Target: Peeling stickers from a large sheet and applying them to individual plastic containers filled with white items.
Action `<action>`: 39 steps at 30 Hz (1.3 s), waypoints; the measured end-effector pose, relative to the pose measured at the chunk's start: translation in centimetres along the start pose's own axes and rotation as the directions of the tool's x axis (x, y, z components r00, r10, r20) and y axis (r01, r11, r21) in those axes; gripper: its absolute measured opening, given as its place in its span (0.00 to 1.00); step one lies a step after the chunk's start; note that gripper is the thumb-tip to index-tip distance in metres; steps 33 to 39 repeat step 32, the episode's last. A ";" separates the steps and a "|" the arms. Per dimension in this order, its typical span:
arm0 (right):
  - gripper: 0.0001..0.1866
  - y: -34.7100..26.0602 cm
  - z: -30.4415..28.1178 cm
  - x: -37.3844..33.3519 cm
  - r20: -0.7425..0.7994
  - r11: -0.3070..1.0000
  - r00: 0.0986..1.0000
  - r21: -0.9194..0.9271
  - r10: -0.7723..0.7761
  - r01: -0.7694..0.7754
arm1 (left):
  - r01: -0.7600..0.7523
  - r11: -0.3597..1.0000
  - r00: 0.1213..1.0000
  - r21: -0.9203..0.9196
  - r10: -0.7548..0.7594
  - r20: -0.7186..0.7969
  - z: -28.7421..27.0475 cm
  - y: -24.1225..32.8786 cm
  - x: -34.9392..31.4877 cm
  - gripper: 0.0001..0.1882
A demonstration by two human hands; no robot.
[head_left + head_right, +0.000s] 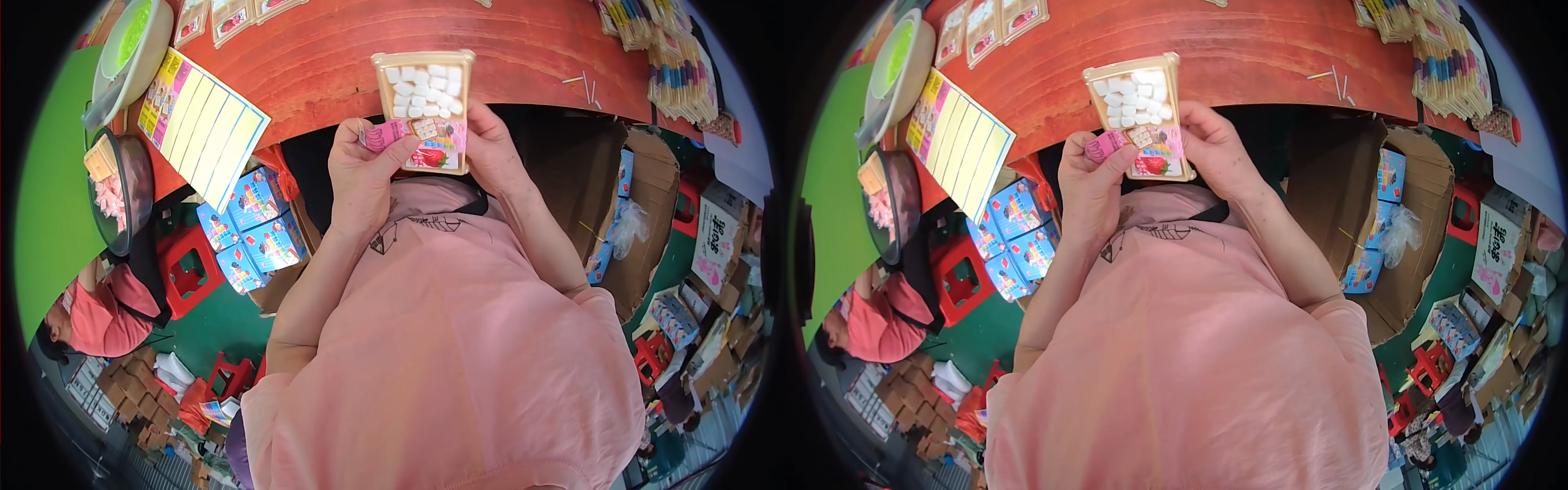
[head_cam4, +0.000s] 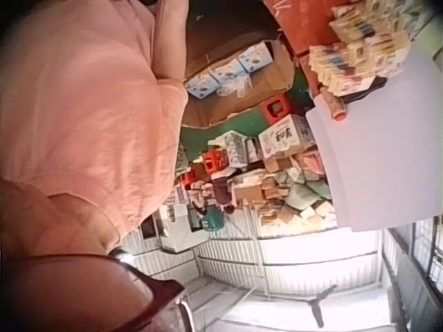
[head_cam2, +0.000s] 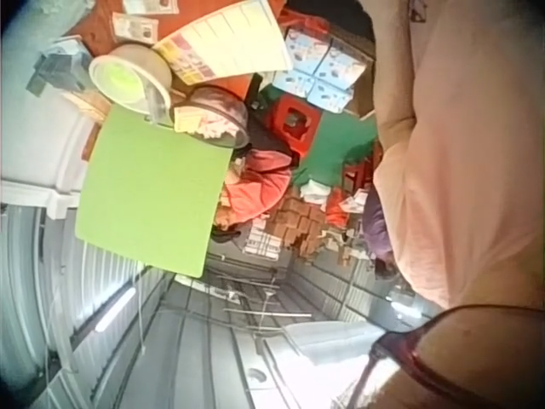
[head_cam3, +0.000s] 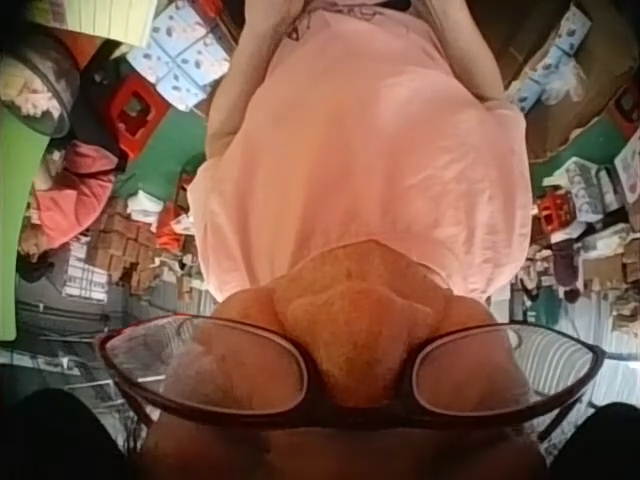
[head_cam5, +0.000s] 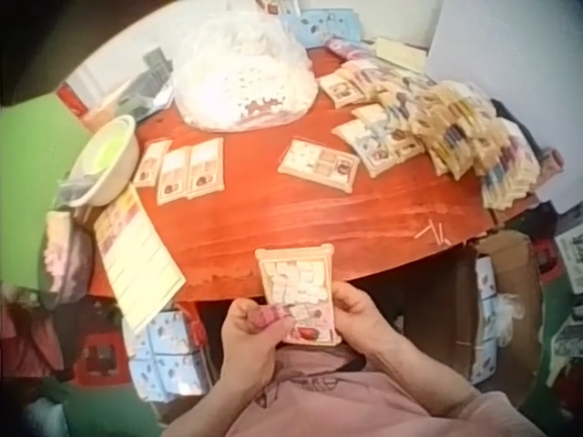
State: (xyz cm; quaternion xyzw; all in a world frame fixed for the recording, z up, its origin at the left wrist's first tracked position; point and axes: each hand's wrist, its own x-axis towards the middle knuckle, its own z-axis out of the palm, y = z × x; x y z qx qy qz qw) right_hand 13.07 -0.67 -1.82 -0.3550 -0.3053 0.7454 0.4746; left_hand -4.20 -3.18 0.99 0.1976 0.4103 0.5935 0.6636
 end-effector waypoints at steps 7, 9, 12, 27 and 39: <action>0.19 -0.6 -1.1 0.0 0.169 0.985 0.983 0.142 0.074 -0.099 | -0.152 0.975 0.987 0.163 0.159 -0.031 1.0 0.2 -0.7 0.17; 0.18 -2.7 0.2 -0.3 0.218 0.963 0.972 0.232 0.088 -0.139 | -0.174 0.960 0.981 0.221 0.189 -0.048 0.8 0.2 -0.7 0.17; 0.18 -2.0 0.6 -1.4 0.118 0.971 0.992 -0.240 0.033 -0.004 | -0.154 0.939 0.984 0.307 0.175 -0.040 0.5 0.4 -0.8 0.18; 0.16 -4.9 2.2 -0.9 0.754 0.323 0.559 -0.464 -0.345 0.825 | -0.631 0.566 0.609 0.531 -0.063 0.791 -1.0 11.2 2.2 0.05; 0.16 -3.7 2.8 -1.8 0.736 0.334 0.564 -0.460 -0.375 0.823 | -0.439 0.723 0.549 0.534 -0.255 0.796 -1.3 9.6 3.1 0.04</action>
